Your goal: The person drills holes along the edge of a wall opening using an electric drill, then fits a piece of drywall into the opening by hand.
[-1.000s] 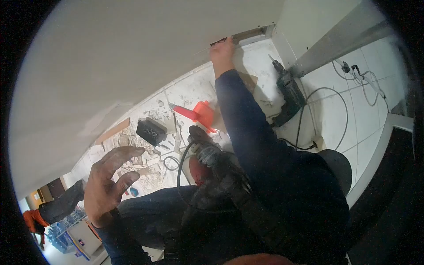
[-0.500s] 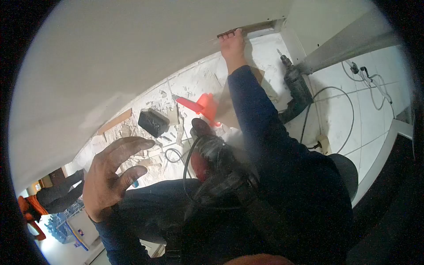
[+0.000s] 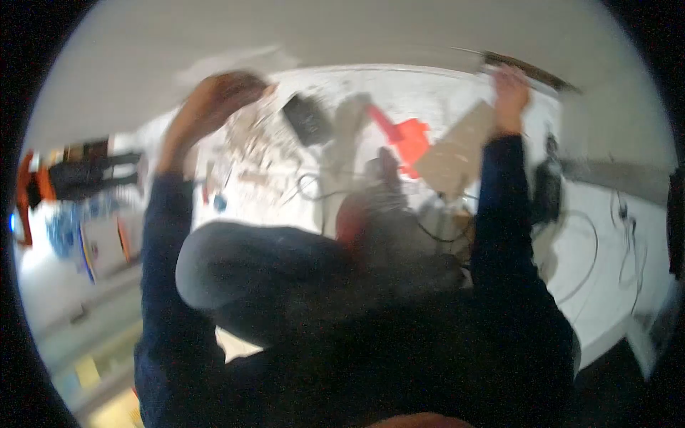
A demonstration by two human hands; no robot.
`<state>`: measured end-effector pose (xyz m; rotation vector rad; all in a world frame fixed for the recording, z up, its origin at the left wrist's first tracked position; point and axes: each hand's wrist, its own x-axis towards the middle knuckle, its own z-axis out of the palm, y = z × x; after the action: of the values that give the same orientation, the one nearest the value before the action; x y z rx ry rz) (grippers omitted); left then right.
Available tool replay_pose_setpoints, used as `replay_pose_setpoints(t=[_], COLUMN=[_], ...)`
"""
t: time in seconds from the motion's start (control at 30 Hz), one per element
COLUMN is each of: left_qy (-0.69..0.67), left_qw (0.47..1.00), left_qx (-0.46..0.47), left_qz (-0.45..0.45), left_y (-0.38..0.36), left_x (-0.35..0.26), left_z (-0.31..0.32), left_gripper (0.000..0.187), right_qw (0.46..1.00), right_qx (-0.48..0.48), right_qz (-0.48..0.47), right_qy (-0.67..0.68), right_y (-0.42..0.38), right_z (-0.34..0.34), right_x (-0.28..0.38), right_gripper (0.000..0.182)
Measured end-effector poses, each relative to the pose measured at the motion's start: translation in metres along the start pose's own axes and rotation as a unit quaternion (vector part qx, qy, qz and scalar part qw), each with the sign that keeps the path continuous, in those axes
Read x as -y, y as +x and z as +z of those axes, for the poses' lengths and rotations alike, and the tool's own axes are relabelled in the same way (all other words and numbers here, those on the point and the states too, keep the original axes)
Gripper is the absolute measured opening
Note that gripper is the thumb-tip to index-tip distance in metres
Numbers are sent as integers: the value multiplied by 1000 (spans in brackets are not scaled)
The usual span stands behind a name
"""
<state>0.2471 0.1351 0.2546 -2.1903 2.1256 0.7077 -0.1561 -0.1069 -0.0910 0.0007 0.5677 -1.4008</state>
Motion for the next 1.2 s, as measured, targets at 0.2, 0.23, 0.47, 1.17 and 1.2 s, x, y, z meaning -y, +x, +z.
replay_pose_setpoints(t=[0.2, 0.23, 0.47, 1.17, 1.2], left_qy=[64, 97, 202, 113, 122], left_qw=[992, 990, 968, 963, 964], left_qx=[-37, -20, -20, -211, -196], left_qz=[-102, -100, -147, -122, -134], left_y=[31, 34, 69, 91, 91], left_x=[120, 125, 138, 157, 151], left_z=[142, 159, 223, 242, 237], left_gripper=[20, 20, 20, 21, 21], right_qw=[921, 886, 310, 671, 707], right_qx=[-140, -93, 218, -143, -86], right_qz=[-146, -159, -116, 321, 322], right_qy=[-332, -425, -918, -653, -624], right_y=[-79, -91, -146, -240, -236], right_z=[11, 13, 16, -79, -92], right_x=[24, 28, 81, 216, 217], right_gripper=[34, 31, 27, 50, 59])
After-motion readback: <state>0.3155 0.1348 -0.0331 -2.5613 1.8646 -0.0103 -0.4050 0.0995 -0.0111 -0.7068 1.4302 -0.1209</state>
